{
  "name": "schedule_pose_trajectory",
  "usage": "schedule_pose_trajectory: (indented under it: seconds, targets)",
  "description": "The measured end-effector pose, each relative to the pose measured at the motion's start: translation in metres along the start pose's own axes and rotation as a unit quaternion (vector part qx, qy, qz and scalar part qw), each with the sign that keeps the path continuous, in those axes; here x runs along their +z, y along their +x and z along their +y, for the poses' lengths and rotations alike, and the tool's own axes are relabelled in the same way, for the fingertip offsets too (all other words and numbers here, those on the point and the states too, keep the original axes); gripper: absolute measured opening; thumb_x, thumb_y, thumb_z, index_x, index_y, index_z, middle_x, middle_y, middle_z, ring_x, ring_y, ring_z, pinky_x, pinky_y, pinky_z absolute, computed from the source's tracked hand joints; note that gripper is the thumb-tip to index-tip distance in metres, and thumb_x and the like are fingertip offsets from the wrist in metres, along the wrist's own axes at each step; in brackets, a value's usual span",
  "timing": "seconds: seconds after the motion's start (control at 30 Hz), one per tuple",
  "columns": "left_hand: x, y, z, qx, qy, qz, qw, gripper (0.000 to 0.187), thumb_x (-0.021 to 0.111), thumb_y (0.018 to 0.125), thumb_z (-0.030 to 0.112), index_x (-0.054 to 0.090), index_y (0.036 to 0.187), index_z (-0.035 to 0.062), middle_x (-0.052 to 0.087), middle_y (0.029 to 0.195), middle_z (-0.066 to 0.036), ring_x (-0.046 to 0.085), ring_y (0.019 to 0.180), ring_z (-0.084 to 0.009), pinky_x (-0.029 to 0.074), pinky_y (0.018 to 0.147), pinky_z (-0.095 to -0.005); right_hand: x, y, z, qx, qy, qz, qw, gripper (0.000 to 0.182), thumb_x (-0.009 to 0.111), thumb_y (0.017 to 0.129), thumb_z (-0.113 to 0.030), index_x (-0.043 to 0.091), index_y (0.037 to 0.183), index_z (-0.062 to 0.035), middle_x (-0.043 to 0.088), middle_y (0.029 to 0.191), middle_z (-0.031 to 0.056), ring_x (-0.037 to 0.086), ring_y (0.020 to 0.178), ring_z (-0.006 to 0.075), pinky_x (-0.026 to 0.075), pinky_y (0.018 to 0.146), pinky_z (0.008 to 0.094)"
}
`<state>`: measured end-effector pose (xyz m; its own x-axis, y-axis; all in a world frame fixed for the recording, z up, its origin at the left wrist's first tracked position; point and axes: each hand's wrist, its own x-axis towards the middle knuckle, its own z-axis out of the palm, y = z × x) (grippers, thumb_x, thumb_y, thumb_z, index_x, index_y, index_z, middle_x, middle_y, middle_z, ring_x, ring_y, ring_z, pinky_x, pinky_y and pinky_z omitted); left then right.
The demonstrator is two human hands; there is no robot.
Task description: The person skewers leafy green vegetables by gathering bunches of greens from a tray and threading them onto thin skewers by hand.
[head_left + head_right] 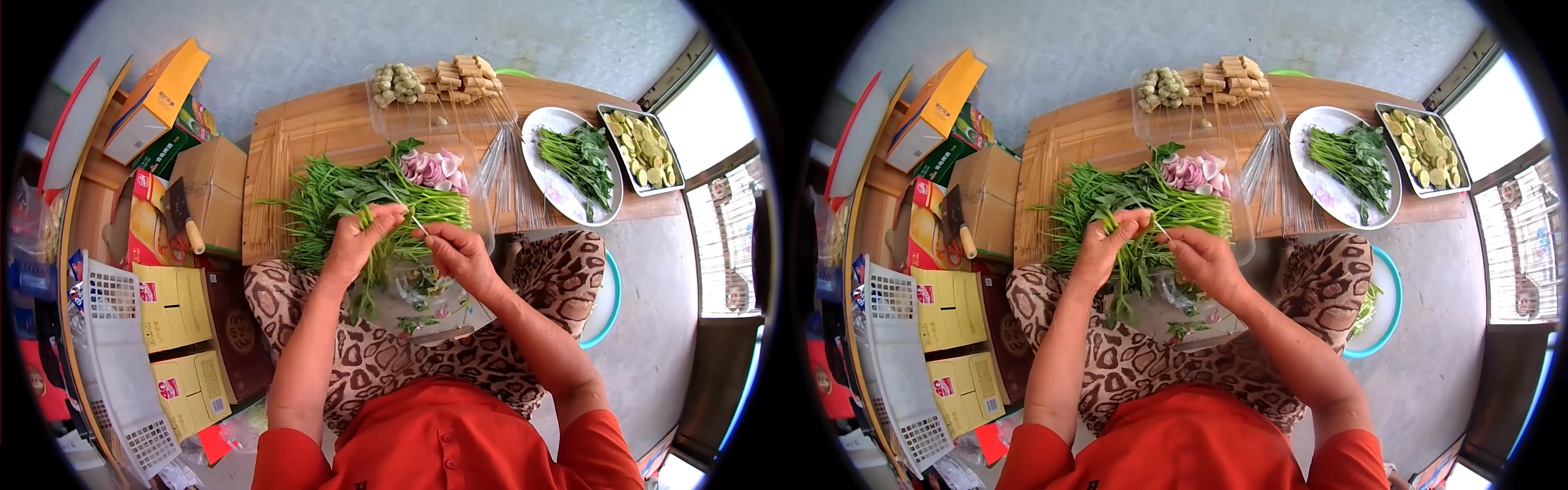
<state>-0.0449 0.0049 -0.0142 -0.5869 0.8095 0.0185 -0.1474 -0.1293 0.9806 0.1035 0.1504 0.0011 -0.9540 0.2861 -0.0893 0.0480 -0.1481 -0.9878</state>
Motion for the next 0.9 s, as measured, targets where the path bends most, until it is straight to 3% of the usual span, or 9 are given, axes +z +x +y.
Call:
schedule_pose_trajectory:
  seconds: [0.07,0.13,0.2,0.23,0.37,0.5,0.6,0.63,0.9]
  targets:
    - [-0.004,0.003,0.005,0.027,0.067,0.101,0.992,0.034,0.056,0.095,0.028,0.063,0.114,0.0013,0.059,0.073,-0.001,0.056,0.07,-0.0114,0.047,0.078,-0.0286,-0.005,0.003,-0.002,0.007,0.032,0.013,0.999,0.018,0.052,0.096,-0.012,0.064,0.108,-0.005,0.044,0.06,-0.0077,0.038,0.051,0.0018,0.032,0.046,0.0191]
    - [-0.012,0.004,0.007,0.043,0.026,0.133,0.99,0.039,0.049,0.098,0.032,0.058,0.12,0.0013,0.047,0.063,0.003,0.049,0.06,-0.0076,0.05,0.062,-0.0264,-0.011,0.003,-0.005,0.019,0.046,0.015,0.999,0.022,0.049,0.098,-0.014,0.061,0.113,-0.0027,0.041,0.056,-0.0055,0.036,0.046,0.0029,0.03,0.043,0.0198]
    - [-0.015,0.001,0.015,0.043,0.006,0.17,0.984,0.043,0.046,0.099,0.036,0.053,0.126,0.002,0.044,0.063,0.003,0.045,0.056,-0.0056,0.049,0.056,-0.026,-0.013,0.002,-0.008,0.012,0.041,0.027,0.999,0.023,0.048,0.098,-0.015,0.061,0.112,-0.0025,0.04,0.055,-0.0054,0.035,0.045,0.0034,0.028,0.042,0.02]
    - [-0.017,0.0,0.016,0.047,0.012,0.169,0.984,0.051,0.041,0.1,0.042,0.045,0.132,0.0031,0.045,0.067,0.002,0.04,0.053,-0.0048,0.045,0.051,-0.0246,-0.016,0.001,-0.01,0.021,0.055,0.034,0.998,0.023,0.048,0.098,-0.016,0.061,0.112,-0.0026,0.04,0.055,-0.0053,0.034,0.045,0.0036,0.027,0.042,0.0198]
    - [-0.016,-0.004,0.024,-0.021,-0.057,0.159,0.985,0.053,0.032,0.1,0.048,0.04,0.129,0.004,0.05,0.075,-0.002,0.038,0.053,-0.0056,0.031,0.044,-0.0237,-0.03,-0.007,-0.015,0.007,0.091,0.083,0.992,0.023,0.047,0.098,-0.016,0.061,0.111,-0.0036,0.04,0.054,-0.0046,0.033,0.045,0.0044,0.024,0.042,0.0195]
    - [-0.012,-0.007,0.021,-0.035,-0.092,0.149,0.984,0.03,0.041,0.101,0.038,0.046,0.102,0.0084,0.053,0.079,-0.003,0.041,0.054,-0.0062,0.031,0.043,-0.0222,-0.039,-0.022,-0.026,-0.015,0.104,0.108,0.989,0.022,0.047,0.098,-0.015,0.061,0.11,-0.0037,0.04,0.052,-0.0042,0.032,0.043,0.0045,0.024,0.041,0.0196]
    - [-0.01,-0.008,0.017,-0.041,-0.112,0.105,0.987,0.021,0.046,0.1,0.031,0.048,0.097,0.0097,0.053,0.08,-0.001,0.043,0.057,-0.0053,0.032,0.044,-0.0213,-0.028,-0.041,-0.041,0.001,0.07,0.087,0.994,0.022,0.047,0.098,-0.014,0.061,0.111,-0.0031,0.042,0.052,-0.0041,0.035,0.044,0.0039,0.025,0.041,0.0194]
    - [-0.007,-0.008,0.02,-0.042,-0.144,0.104,0.983,0.015,0.051,0.098,0.025,0.052,0.097,0.0094,0.053,0.081,0.0,0.044,0.059,-0.0048,0.032,0.046,-0.0207,-0.024,-0.047,-0.043,0.019,0.05,0.073,0.996,0.021,0.048,0.098,-0.013,0.061,0.111,-0.003,0.042,0.053,-0.0043,0.035,0.044,0.0037,0.026,0.042,0.0192]
    - [-0.006,-0.009,0.018,-0.033,-0.159,0.066,0.985,0.021,0.058,0.095,0.022,0.056,0.109,0.0065,0.054,0.083,0.001,0.047,0.06,-0.0065,0.035,0.047,-0.0219,0.01,-0.059,-0.045,0.032,-0.048,0.003,0.998,0.022,0.047,0.099,-0.013,0.06,0.112,-0.0016,0.042,0.057,-0.0055,0.036,0.048,0.0026,0.031,0.046,0.0184]
